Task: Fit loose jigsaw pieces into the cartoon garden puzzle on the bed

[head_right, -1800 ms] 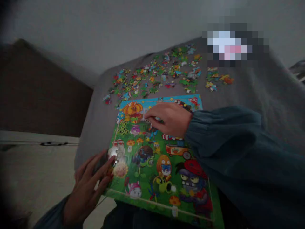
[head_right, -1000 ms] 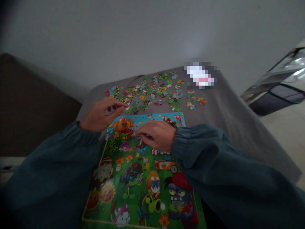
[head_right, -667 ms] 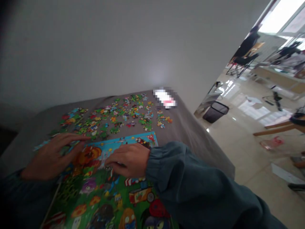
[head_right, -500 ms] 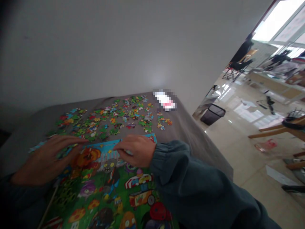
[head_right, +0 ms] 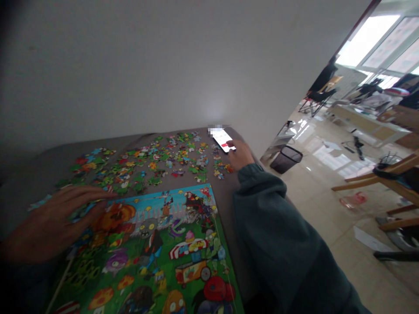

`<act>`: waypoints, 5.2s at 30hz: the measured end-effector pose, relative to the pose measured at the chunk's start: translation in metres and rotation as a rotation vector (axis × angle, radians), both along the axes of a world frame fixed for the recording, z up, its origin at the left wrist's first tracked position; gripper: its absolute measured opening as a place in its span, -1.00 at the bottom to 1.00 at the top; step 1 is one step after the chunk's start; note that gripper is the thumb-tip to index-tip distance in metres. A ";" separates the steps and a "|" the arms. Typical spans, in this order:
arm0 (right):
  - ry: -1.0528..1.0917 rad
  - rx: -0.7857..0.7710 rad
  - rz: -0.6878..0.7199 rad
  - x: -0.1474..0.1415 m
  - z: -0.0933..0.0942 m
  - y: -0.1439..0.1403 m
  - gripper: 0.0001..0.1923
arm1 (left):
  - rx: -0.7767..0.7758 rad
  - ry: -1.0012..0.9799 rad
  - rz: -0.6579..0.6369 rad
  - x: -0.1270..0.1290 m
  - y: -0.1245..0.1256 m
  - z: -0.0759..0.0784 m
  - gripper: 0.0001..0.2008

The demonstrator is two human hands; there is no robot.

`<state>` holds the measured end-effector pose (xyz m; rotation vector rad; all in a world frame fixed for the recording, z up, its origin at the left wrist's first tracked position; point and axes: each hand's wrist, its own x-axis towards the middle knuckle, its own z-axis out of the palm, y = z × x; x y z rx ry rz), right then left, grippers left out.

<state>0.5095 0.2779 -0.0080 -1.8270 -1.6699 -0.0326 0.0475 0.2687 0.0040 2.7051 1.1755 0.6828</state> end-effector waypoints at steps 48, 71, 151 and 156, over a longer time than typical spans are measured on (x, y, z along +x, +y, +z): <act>-0.114 -0.008 0.165 -0.023 -0.017 -0.010 -0.60 | -0.037 0.068 0.039 0.000 -0.007 -0.005 -0.67; -0.167 -0.060 0.266 -0.028 -0.010 -0.014 -0.67 | -0.245 -0.172 0.513 -0.074 0.036 -0.036 -0.46; -0.171 -0.097 0.456 -0.038 -0.016 -0.014 -0.68 | -0.072 0.192 0.413 -0.037 0.048 -0.036 -0.53; -0.180 -0.088 0.451 -0.038 -0.015 -0.014 -0.67 | -0.051 0.152 0.395 -0.038 0.049 -0.039 -0.54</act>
